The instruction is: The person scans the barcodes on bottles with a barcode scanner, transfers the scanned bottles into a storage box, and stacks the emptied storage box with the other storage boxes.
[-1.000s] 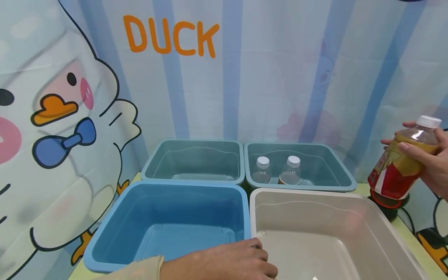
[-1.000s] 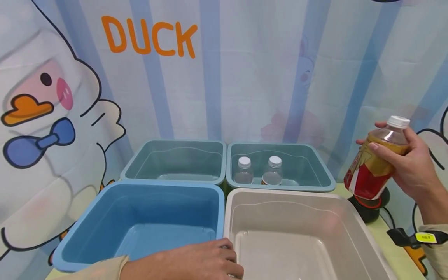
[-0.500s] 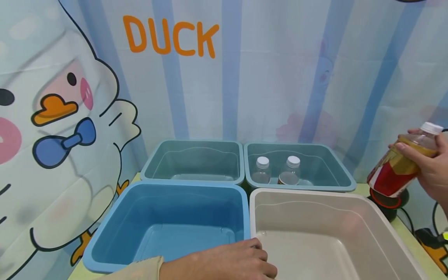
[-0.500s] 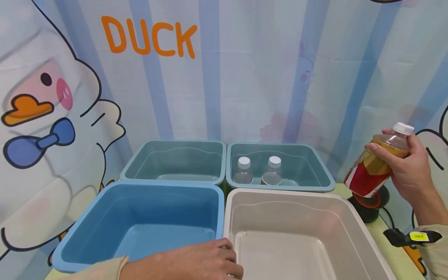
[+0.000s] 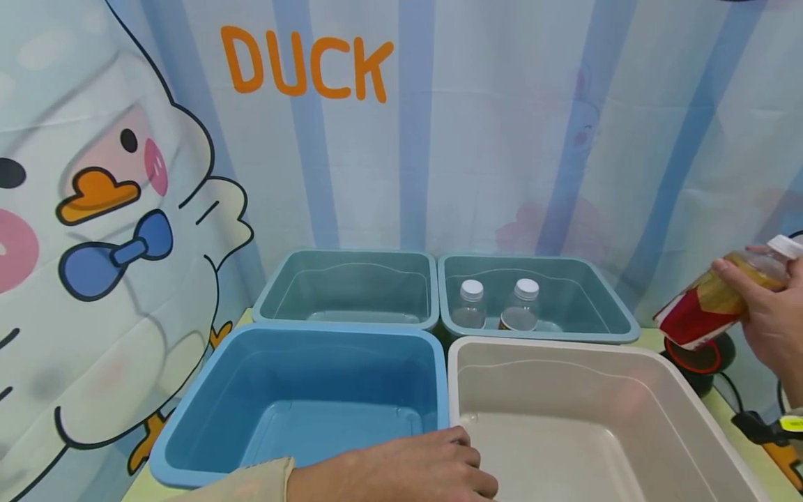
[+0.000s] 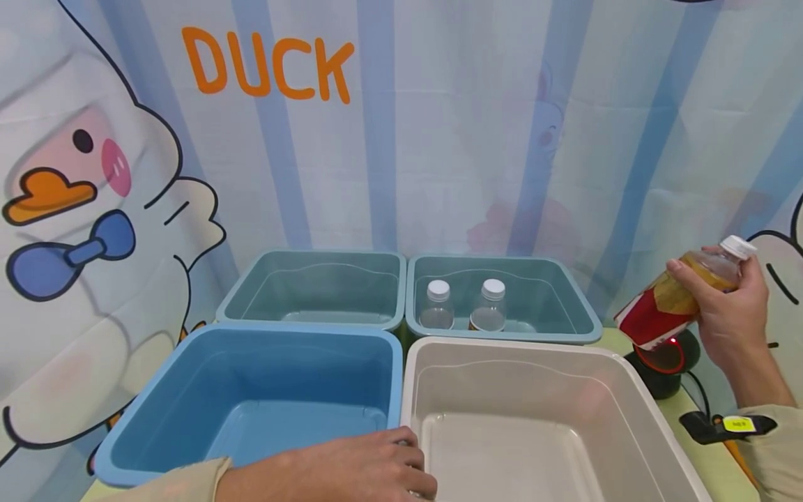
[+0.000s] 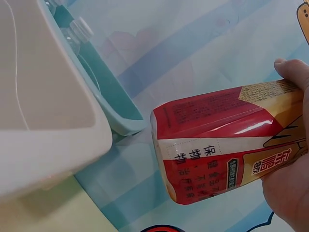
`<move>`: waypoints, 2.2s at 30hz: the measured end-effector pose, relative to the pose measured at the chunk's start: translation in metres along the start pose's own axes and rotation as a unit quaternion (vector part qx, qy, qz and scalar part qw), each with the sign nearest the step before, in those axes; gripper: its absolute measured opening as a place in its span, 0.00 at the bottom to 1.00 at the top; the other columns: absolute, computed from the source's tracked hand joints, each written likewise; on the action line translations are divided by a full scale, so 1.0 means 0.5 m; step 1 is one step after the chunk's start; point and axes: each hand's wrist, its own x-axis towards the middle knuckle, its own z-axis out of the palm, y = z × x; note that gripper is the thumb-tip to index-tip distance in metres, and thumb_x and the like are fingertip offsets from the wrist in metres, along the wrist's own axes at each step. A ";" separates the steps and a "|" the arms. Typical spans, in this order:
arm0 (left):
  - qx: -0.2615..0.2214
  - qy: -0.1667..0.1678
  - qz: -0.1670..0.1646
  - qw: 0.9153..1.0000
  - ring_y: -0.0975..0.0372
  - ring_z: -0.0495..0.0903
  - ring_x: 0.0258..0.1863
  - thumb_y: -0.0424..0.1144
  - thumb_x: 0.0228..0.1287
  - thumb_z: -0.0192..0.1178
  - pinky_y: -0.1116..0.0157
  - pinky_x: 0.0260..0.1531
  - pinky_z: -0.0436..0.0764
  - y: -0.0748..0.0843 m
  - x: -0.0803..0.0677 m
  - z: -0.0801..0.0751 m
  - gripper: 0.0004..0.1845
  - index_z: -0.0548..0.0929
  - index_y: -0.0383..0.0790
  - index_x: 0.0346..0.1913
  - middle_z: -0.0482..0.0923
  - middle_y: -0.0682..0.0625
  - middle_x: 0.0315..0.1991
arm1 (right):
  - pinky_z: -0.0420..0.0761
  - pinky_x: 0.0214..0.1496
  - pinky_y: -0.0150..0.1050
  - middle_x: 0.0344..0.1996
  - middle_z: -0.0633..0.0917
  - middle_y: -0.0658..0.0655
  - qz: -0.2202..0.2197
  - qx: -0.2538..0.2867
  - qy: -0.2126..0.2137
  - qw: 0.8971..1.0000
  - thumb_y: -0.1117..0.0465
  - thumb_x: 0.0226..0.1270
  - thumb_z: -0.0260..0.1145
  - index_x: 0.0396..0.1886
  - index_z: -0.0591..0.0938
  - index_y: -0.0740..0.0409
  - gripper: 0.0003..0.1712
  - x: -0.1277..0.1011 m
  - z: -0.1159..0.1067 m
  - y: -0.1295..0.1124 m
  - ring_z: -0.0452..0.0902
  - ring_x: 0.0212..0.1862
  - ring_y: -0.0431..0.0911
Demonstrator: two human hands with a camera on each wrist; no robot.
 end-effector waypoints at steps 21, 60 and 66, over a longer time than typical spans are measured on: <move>-0.005 -0.015 0.004 1.000 0.81 0.76 0.47 0.62 0.72 0.61 0.82 0.53 0.62 -0.002 0.005 -0.004 0.24 0.82 0.63 0.66 0.83 0.69 0.56 | 0.38 0.80 0.51 0.69 0.64 0.43 0.028 -0.013 0.055 0.998 0.57 0.73 0.70 0.79 0.57 0.34 0.44 -0.003 -0.026 0.063 0.60 0.65 0.41; -0.004 -0.027 -0.009 1.000 0.81 0.75 0.48 0.63 0.71 0.61 0.83 0.53 0.61 0.001 0.005 -0.002 0.25 0.82 0.64 0.67 0.82 0.70 0.57 | 0.64 0.72 0.64 0.73 0.63 0.62 0.040 -0.285 0.050 0.957 0.45 0.76 0.65 0.81 0.54 0.33 0.41 -0.022 -0.031 0.125 0.66 0.61 0.57; -0.001 -0.028 -0.008 1.000 0.81 0.75 0.48 0.64 0.70 0.61 0.83 0.52 0.61 0.001 0.005 -0.002 0.25 0.82 0.65 0.67 0.82 0.70 0.57 | 0.62 0.72 0.65 0.74 0.62 0.62 0.038 -0.279 0.041 0.959 0.45 0.77 0.64 0.81 0.53 0.31 0.41 -0.023 -0.032 0.122 0.65 0.63 0.57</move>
